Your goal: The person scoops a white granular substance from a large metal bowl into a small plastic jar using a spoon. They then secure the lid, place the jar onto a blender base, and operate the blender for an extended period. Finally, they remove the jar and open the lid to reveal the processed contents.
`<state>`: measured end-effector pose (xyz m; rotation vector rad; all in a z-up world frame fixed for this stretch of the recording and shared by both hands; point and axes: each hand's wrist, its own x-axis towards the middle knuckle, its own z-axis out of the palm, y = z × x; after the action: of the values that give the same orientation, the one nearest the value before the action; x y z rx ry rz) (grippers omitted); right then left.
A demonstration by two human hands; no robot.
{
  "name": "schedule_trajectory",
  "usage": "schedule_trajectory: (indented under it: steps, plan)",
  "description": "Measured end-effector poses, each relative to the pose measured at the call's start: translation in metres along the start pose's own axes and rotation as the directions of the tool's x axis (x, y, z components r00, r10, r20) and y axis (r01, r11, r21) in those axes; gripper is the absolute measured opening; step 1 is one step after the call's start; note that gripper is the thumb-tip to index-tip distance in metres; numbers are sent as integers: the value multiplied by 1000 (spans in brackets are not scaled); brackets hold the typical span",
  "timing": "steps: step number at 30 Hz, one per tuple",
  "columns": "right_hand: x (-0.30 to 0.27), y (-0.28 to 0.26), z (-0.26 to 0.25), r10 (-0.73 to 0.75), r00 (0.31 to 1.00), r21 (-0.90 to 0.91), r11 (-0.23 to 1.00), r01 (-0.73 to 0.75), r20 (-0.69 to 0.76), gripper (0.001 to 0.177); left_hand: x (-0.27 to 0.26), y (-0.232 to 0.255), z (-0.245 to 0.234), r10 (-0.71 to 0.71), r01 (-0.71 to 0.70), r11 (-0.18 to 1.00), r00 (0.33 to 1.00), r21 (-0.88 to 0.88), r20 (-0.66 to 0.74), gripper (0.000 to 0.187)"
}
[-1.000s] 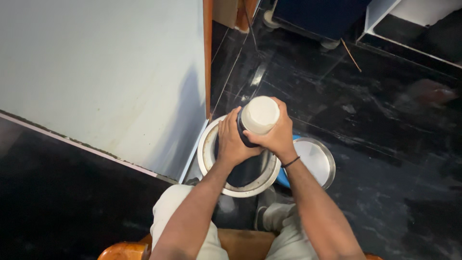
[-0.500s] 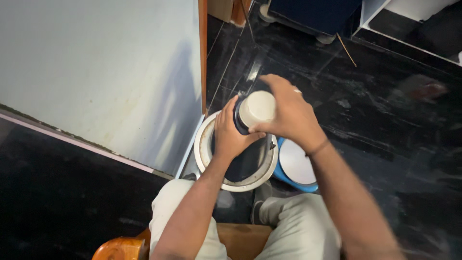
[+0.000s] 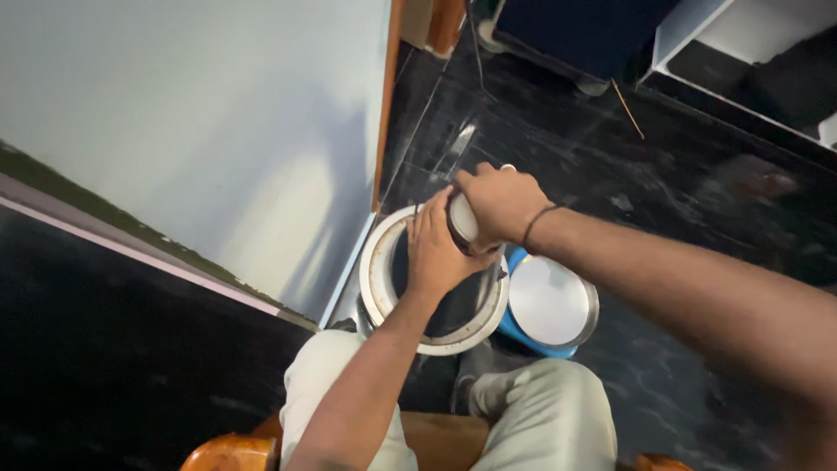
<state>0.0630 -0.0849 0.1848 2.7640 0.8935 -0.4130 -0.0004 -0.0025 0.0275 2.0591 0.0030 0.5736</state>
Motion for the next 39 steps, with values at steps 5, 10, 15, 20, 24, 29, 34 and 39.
schedule_trajectory:
  steps: [5, 10, 15, 20, 24, 29, 34, 39]
  plan:
    - [-4, 4, 3, -21, 1000, -6, 1000, 21, 9, 89, -1, -3, 4, 4, -4, 1000, 1000, -2, 14, 120]
    - [1, 1, 2, 121, 993, 80, 989, -121, 10, 84, -4, -9, 7, 14, -14, 1000, 1000, -7, 1, 122]
    - [-2, 2, 0, 18, 1000, 28, 999, -18, -12, 86, -3, -8, 7, 44, -44, 999, 999, -13, -27, 121]
    - [-2, 11, -1, 13, 1000, 72, 997, -13, 0, 86, -4, -7, 6, 63, -63, 998, 997, -6, -34, 121]
    - [8, 7, 3, 116, 993, 81, 990, -117, 21, 88, -2, -7, 5, 58, -58, 998, 998, -6, -34, 120]
    - [13, 5, 5, 208, 976, 56, 976, -211, 61, 89, -2, -5, 5, 56, -56, 998, 998, 0, -27, 121]
    - [12, -2, -2, 214, 973, -3, 977, -215, 81, 92, -3, -6, 6, 61, -60, 998, 998, 23, -25, 121]
    - [15, -17, -21, 196, 951, -304, 945, -118, 241, 94, -3, -4, 4, 54, -54, 999, 999, 10, -9, 122]
